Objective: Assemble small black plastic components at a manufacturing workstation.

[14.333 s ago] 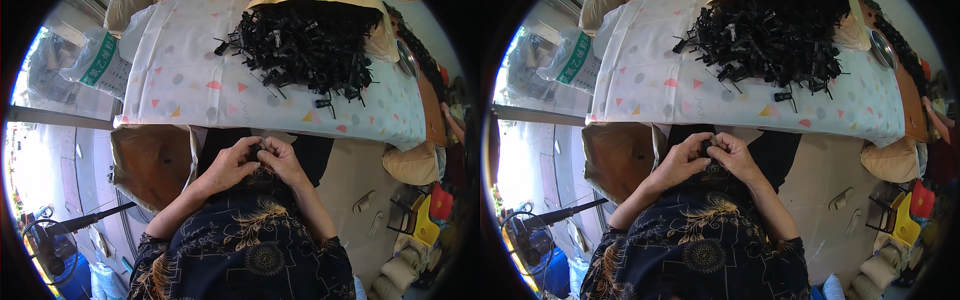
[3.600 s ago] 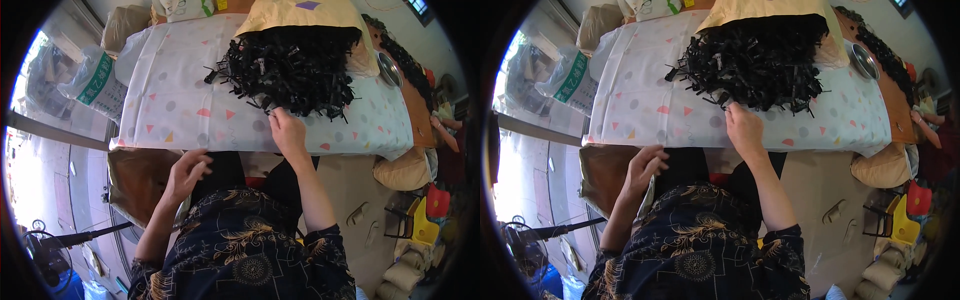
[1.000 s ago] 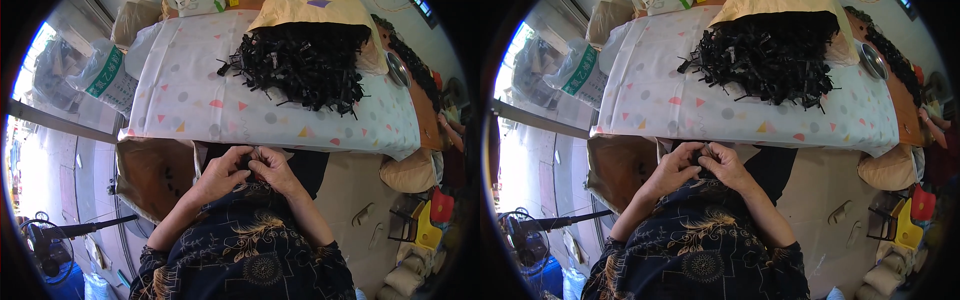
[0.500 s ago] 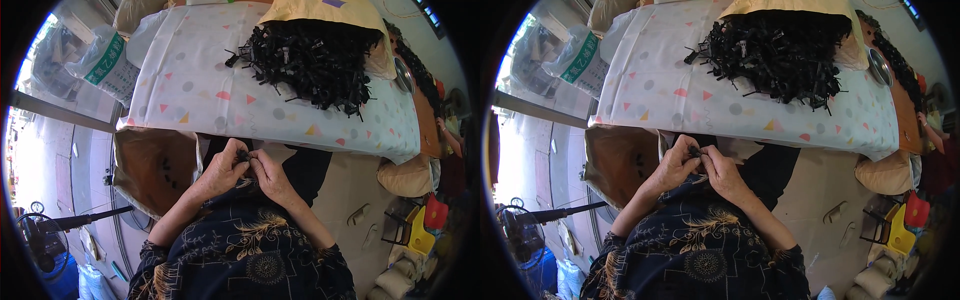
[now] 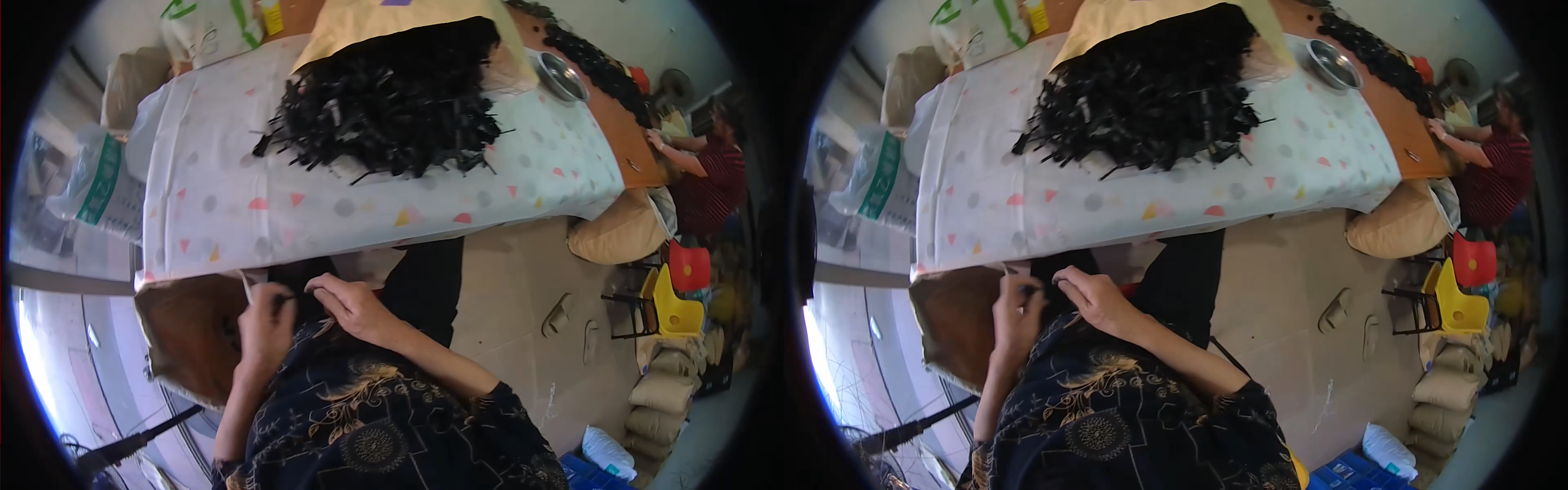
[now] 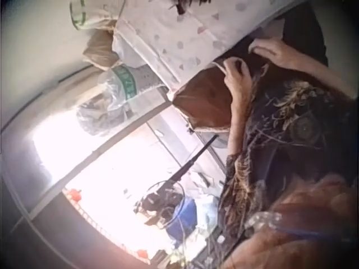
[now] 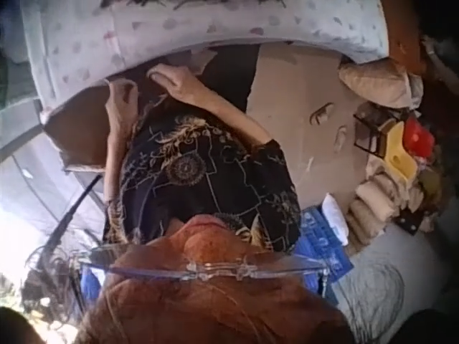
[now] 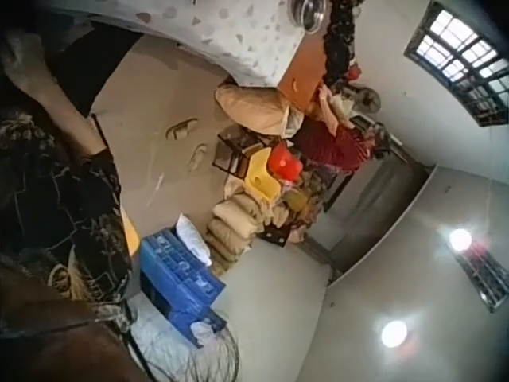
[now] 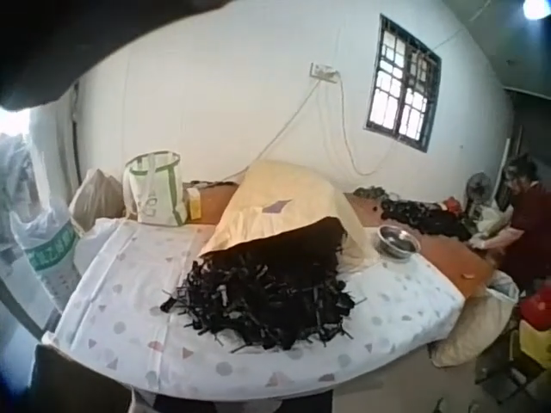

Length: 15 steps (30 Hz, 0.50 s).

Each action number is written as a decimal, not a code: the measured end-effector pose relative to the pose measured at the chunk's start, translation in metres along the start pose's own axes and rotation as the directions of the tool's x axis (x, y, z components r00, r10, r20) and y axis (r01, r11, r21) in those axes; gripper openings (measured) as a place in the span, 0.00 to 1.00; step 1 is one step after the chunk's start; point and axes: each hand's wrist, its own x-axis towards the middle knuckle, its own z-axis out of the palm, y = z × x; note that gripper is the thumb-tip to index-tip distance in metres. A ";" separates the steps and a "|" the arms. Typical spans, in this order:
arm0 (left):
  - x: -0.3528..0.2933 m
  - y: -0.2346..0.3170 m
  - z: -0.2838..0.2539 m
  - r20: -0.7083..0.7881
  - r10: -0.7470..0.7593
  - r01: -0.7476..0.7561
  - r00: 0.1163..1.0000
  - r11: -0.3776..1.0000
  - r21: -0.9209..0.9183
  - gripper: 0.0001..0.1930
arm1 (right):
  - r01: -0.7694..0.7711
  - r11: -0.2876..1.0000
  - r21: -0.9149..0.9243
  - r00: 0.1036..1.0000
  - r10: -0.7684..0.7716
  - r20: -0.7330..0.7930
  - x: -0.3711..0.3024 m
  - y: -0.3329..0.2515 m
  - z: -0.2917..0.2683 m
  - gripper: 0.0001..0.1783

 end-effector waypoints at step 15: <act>0.000 -0.041 -0.046 0.086 0.028 -0.058 0.996 0.931 0.361 0.20 | -0.482 0.288 -0.827 0.796 -0.249 -0.551 0.013 0.050 -0.278 0.10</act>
